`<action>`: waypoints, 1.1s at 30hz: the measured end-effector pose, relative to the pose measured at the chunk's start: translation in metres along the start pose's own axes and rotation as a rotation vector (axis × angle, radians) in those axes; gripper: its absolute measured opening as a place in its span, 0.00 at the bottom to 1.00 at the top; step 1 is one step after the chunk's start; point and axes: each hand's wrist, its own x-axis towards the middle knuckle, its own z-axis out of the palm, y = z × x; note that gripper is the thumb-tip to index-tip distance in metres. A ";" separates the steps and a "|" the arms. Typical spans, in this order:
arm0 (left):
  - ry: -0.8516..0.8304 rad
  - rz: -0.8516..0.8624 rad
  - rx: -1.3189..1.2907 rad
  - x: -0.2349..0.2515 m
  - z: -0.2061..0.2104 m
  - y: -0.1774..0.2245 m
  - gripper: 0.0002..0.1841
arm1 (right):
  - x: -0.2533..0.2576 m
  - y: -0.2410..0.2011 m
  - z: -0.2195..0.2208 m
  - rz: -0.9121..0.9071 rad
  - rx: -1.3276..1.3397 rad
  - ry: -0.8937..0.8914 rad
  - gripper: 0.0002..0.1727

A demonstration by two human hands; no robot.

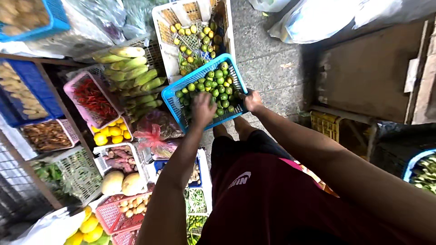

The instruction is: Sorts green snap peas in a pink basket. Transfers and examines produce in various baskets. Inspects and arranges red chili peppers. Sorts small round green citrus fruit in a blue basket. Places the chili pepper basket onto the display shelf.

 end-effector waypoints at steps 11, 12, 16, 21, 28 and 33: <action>0.107 -0.110 0.068 0.003 -0.025 -0.078 0.30 | 0.007 0.000 -0.007 -0.020 -0.009 -0.106 0.19; 0.130 -0.140 0.026 -0.009 -0.028 -0.068 0.24 | 0.008 -0.001 -0.008 -0.008 -0.018 -0.110 0.20; -0.245 -0.216 -0.207 -0.049 -0.015 -0.015 0.14 | 0.008 -0.002 -0.008 -0.004 -0.019 -0.110 0.19; -0.405 -0.202 -0.272 -0.027 0.028 -0.007 0.17 | 0.005 -0.002 -0.005 0.023 0.037 -0.099 0.19; 0.019 -0.351 -0.552 -0.017 -0.035 -0.033 0.14 | 0.014 -0.018 -0.006 0.022 0.013 -0.134 0.21; -0.368 -0.297 -0.140 -0.023 -0.016 -0.024 0.18 | 0.015 -0.014 0.007 0.000 -0.113 -0.056 0.15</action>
